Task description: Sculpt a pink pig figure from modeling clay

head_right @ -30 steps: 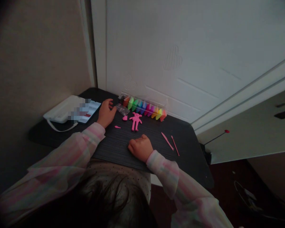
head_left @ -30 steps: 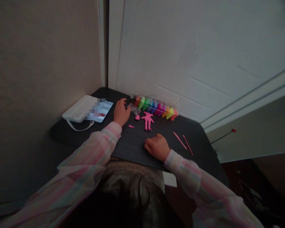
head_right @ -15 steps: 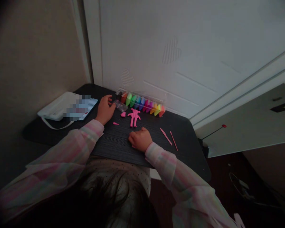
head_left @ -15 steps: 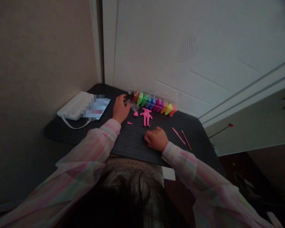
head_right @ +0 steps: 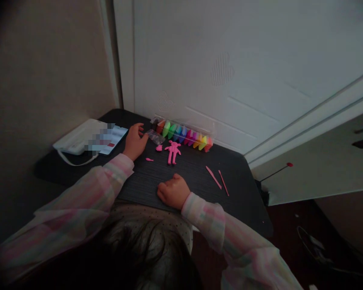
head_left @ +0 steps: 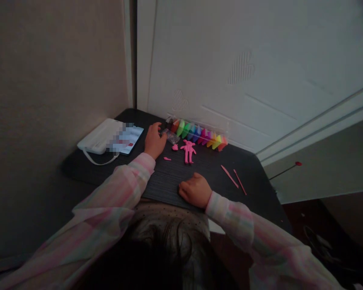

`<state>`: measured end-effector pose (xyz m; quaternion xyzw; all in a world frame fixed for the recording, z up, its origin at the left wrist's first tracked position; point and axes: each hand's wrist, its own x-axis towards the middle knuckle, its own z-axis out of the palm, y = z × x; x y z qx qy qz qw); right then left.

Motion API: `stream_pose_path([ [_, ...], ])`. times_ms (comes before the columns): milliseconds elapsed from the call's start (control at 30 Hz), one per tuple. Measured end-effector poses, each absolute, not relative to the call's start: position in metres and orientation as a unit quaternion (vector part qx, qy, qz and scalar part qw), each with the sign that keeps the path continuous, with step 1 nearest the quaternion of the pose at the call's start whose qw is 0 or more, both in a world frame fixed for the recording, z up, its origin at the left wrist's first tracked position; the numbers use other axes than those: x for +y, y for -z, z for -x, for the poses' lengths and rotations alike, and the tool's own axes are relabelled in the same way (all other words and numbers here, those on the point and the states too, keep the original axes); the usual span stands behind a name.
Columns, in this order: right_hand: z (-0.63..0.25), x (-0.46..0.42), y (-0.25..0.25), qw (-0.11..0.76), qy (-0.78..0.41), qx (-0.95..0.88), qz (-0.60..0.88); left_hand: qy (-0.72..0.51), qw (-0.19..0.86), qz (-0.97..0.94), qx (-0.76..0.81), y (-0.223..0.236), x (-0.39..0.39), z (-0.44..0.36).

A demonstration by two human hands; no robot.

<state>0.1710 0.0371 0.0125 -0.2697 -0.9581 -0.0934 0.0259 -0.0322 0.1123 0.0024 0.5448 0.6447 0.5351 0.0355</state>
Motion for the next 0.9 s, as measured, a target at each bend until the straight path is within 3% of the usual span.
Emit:
stream_pose_path([
  [167,-0.1695,0.0382,-0.0135,0.049,0.123,-0.933,0.336,-0.535,0.03,-0.547,0.643,-0.0033,0.1119,0.0323],
  [333,-0.1686,0.0351,-0.012,0.04,0.098,-0.96,0.258,-0.537,0.033,-0.54,0.647,-0.0046,0.1108,0.0329],
  [467,-0.1689,0.0361,-0.0122,0.044,0.122,-0.927,0.353,-0.536,0.035,-0.544,0.645,-0.0048,0.1111,0.0326],
  [633,-0.1686,0.0326,-0.0098,0.028,0.09,-0.957,0.274,-0.537,0.033,-0.54,0.647,-0.0039,0.1117,0.0331],
  [767,-0.1689,0.034,-0.0108,0.04,0.11,-0.924,0.364,-0.54,0.027,-0.545,0.641,-0.0035,0.1119,0.0333],
  [900,-0.1676,0.0308,-0.0104,0.024,0.086,-0.953,0.289,-0.54,0.034,-0.54,0.644,-0.0027,0.112,0.0335],
])
